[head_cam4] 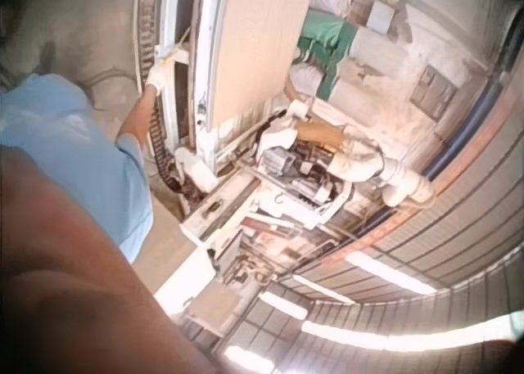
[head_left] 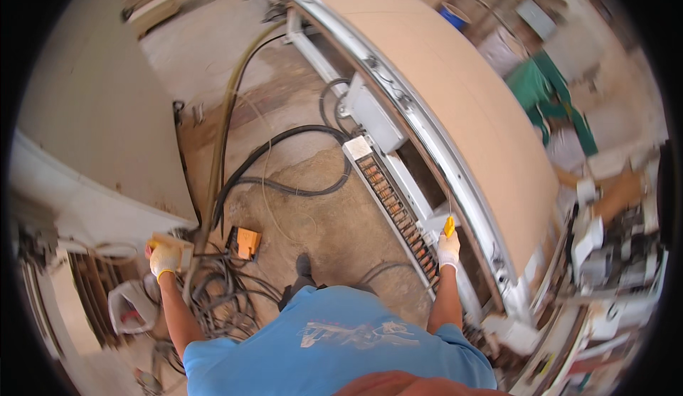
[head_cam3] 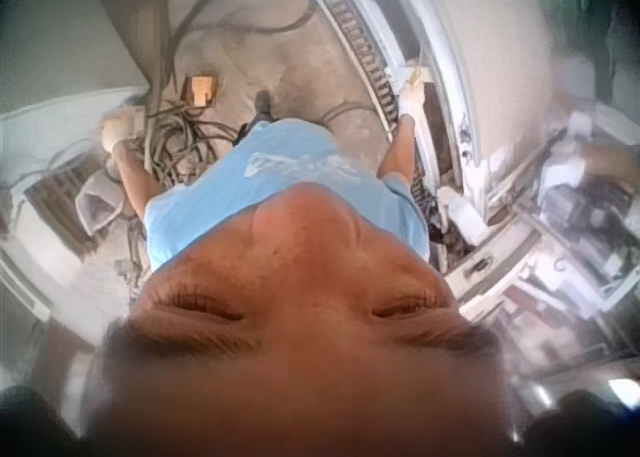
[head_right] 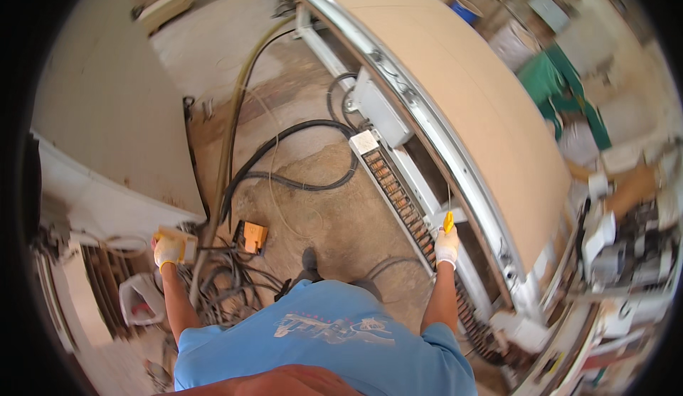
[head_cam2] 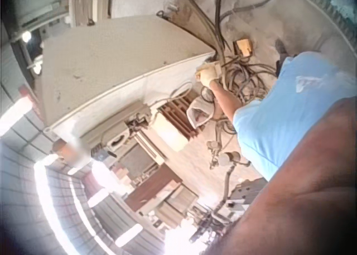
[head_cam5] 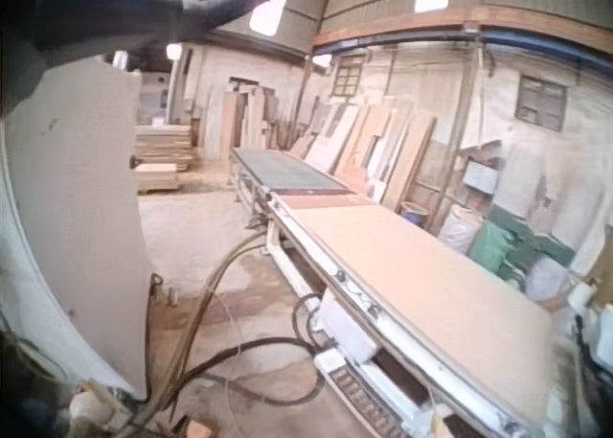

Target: The person picks up and stacks wooden planks, then moves large flat panels onto a machine table. They use a yellow tool to adjust the machine, interact with a control panel, and carry additional panels to a workbench.

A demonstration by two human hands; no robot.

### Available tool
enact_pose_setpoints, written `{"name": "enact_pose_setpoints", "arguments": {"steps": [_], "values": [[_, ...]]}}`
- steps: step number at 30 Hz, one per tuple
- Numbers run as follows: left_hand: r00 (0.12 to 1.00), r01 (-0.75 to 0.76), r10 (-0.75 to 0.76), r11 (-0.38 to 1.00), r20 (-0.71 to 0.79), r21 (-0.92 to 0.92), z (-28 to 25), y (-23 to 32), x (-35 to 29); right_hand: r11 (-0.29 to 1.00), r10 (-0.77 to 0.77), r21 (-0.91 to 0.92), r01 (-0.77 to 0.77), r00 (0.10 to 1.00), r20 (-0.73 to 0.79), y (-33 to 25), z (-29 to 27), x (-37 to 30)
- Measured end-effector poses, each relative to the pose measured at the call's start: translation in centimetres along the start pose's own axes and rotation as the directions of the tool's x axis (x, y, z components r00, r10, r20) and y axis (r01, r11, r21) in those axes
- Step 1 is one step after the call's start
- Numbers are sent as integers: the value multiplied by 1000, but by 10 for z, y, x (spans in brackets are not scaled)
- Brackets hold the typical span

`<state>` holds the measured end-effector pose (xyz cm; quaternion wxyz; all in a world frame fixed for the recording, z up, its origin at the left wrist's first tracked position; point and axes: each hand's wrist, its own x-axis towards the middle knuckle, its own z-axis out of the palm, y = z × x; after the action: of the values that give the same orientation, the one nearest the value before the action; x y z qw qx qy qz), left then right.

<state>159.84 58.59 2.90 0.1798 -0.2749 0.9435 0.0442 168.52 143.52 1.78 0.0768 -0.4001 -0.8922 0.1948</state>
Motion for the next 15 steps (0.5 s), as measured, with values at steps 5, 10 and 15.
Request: {"name": "enact_pose_setpoints", "arguments": {"steps": [5, 10, 15], "values": [[898, -432, 421, 898, -131, -78, 18, 114, 4, 971, 229, 72, -229, 973, 19, 57, -45, -70], [33, -972, 985, -8, 170, 234, 116, 321, -143, 821, 568, 200, -534, 797, -205, 197, -107, -156], [-177, -926, 775, 78, 607, -370, 176, 411, -362, 623, 781, 348, -701, 531, -328, 350, -178, -268]]}}
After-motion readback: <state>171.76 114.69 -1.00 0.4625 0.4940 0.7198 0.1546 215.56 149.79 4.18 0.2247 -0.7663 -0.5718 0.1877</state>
